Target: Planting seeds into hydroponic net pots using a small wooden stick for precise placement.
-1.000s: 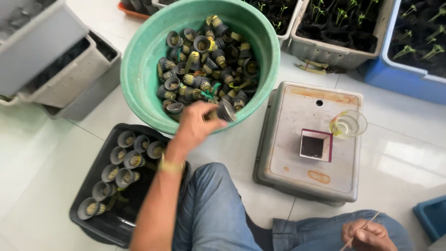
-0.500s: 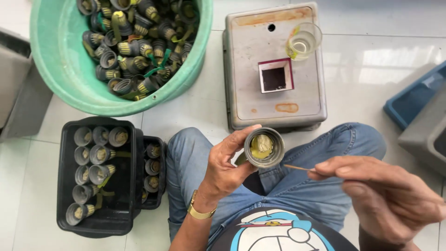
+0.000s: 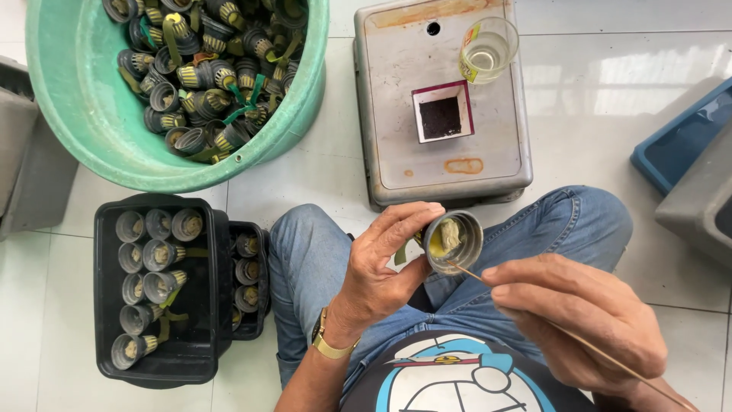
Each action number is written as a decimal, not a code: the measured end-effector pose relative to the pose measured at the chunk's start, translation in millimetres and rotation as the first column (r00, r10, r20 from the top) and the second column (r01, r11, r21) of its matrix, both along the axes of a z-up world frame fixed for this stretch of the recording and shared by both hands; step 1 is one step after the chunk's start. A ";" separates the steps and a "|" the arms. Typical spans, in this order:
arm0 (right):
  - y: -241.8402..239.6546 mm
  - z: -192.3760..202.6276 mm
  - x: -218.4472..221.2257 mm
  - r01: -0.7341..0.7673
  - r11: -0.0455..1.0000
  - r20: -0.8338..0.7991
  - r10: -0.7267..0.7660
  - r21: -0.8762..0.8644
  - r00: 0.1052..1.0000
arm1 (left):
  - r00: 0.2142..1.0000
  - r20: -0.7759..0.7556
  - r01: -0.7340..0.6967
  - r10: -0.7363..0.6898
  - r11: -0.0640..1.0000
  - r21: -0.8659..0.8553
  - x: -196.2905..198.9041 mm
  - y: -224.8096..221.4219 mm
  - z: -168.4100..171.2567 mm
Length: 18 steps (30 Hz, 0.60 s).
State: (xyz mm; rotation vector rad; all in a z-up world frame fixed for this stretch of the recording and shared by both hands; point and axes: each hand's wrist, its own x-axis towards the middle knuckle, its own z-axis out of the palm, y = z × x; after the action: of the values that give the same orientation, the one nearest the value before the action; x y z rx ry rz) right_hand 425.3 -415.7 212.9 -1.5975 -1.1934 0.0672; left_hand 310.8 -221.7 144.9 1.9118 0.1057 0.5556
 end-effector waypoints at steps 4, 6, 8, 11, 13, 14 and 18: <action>0.0 -2.1 0.3 0.003 1.000 0.067 -0.001 -0.019 0.998 | 1.000 0.015 0.004 -0.004 1.000 -0.014 0.7 -2.1 0.9; -2.3 0.5 -4.4 0.026 0.999 0.067 -0.024 -0.030 0.997 | 1.000 0.024 -0.001 0.001 1.000 -0.011 0.5 -3.7 0.1; -2.4 1.5 -6.2 0.042 0.998 0.067 -0.039 -0.037 0.997 | 0.999 0.032 -0.015 0.015 1.000 -0.003 0.5 -4.3 -0.6; -0.2 -0.8 -7.4 0.095 0.994 0.060 -0.092 -0.047 0.994 | 0.998 0.050 -0.039 0.037 0.998 0.052 -0.7 -5.0 -1.1; 2.7 -3.6 -6.3 0.108 0.993 0.108 -0.103 -0.041 0.989 | 0.998 0.050 -0.033 0.029 0.996 0.080 -0.5 -6.3 -0.9; 4.2 -4.5 -6.6 0.112 0.993 0.110 -0.106 -0.042 0.988 | 0.998 0.052 -0.030 0.026 0.996 0.079 -0.4 -6.3 -1.1; 5.6 -14.1 -9.7 0.131 0.991 0.027 -0.131 -0.013 0.991 | 0.997 0.073 -0.038 0.032 0.996 0.080 -3.2 -7.2 2.8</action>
State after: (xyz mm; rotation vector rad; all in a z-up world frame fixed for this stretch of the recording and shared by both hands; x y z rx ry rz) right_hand 415.6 -410.1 198.9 -1.6905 -1.1069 -0.0294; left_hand 307.6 -228.9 147.7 1.9696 0.0712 0.6604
